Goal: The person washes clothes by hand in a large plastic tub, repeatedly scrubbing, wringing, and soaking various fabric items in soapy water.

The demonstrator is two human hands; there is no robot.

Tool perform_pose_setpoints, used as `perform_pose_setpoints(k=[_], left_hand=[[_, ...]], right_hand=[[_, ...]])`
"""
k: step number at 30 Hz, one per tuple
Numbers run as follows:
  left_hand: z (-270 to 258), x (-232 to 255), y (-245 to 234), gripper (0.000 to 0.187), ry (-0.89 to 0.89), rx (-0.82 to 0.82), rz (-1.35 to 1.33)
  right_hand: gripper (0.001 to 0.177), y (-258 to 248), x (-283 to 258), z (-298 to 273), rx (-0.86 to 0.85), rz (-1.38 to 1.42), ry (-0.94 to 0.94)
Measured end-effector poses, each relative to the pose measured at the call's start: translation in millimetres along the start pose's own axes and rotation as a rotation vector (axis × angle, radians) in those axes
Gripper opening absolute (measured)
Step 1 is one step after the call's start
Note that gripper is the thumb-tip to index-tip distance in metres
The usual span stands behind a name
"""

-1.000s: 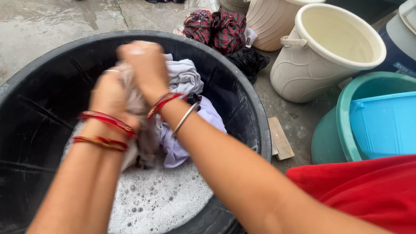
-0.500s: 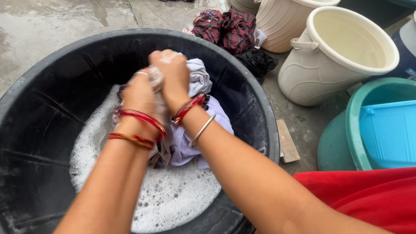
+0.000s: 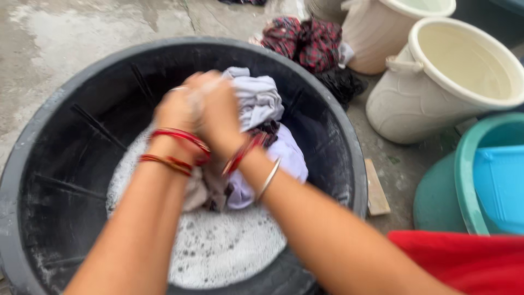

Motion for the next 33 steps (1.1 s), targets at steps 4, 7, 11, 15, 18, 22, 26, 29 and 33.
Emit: perform_pose_setpoints(k=[4, 7, 11, 15, 18, 22, 26, 29, 33], left_hand=[[5.7, 29.9, -39.3, 0.024, 0.080, 0.031, 0.226], [7.4, -14.4, 16.1, 0.026, 0.102, -0.050, 0.296], [-6.7, -11.3, 53.4, 0.030, 0.661, -0.060, 1.087], [25.5, -2.4, -20.7, 0.018, -0.221, 0.000, -0.299], [40.9, -29.9, -29.3, 0.022, -0.197, -0.135, -0.189], [55.3, -65.7, 33.3, 0.044, 0.128, 0.114, 0.538], [28.2, -14.4, 1.6, 0.032, -0.016, 0.063, 0.411], [-19.5, 44.8, -24.3, 0.035, 0.268, -0.069, 0.758], [-47.1, 5.9, 41.4, 0.028, -0.271, 0.095, -0.148]], right_hand=[[0.020, 25.2, -25.9, -21.3, -0.070, 0.254, 0.467], [0.012, 9.1, 48.4, 3.5, -0.049, -0.217, 0.048], [0.028, 9.0, 93.4, -30.7, 0.150, 0.580, 0.945], [0.028, 25.0, -5.4, -26.0, -0.097, 0.199, 0.505], [0.020, 19.2, -5.8, -25.4, -0.068, 0.068, 0.277], [0.024, 20.2, 92.9, -3.8, -0.101, 0.083, 0.551], [0.010, 12.2, 13.9, -5.6, 0.017, 0.041, 0.040], [0.029, 28.4, -21.3, -27.6, -0.139, 0.396, 0.781], [0.017, -0.3, 38.5, 4.8, -0.033, -0.226, 0.117]])
Point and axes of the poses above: each hand's wrist, its own z-axis towards the middle knuckle, its own y-axis out of the palm, x = y × z, the point moved 5 cm from there along z, towards the middle knuckle, and after that the axes turned 3 degrees about -y, right-handed, at the moved point
